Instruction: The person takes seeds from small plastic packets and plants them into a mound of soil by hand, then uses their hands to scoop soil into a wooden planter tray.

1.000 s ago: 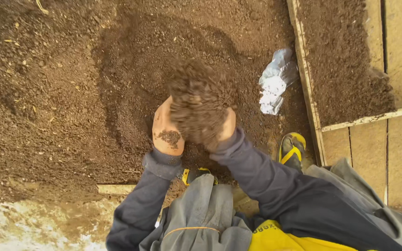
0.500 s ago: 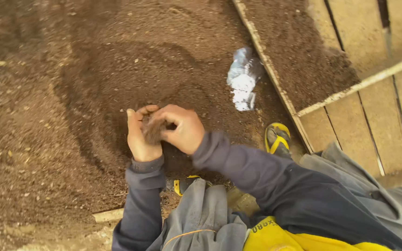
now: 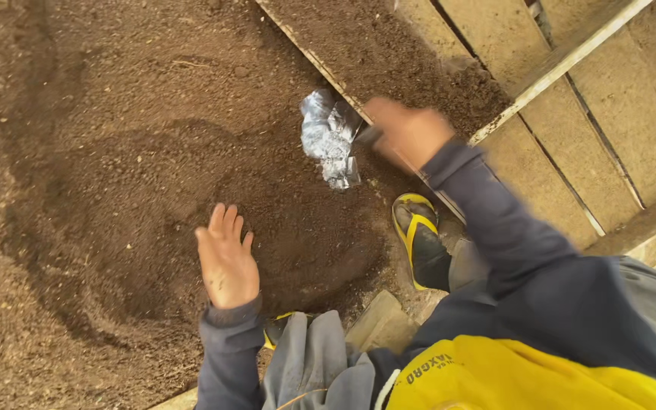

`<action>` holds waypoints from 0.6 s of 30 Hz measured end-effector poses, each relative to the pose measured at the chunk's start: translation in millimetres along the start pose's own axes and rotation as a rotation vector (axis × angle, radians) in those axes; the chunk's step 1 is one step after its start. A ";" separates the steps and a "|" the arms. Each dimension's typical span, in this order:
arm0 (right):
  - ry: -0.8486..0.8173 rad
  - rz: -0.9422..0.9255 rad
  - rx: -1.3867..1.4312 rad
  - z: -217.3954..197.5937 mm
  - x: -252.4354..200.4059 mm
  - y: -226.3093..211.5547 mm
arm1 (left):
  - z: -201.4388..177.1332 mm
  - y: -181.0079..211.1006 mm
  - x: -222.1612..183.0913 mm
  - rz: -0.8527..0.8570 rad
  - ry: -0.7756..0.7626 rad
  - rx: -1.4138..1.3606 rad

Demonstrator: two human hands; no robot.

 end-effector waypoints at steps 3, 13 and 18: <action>0.153 0.029 0.145 -54.2 41.8 99.9 | -12.8 -5.8 3.4 -0.122 0.129 -0.016; -0.156 -0.153 -0.346 80.3 82.8 222.8 | -16.7 -14.0 3.1 -0.127 -0.016 -0.026; -0.199 -0.080 -0.212 62.5 64.3 145.4 | -28.1 -1.3 -2.8 -0.090 0.037 -0.079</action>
Point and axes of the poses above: each hand's wrist, its own x-axis towards the middle knuckle, its own z-axis out of the palm, y = z × x, the point moved 2 cm from there along x, towards the middle knuckle
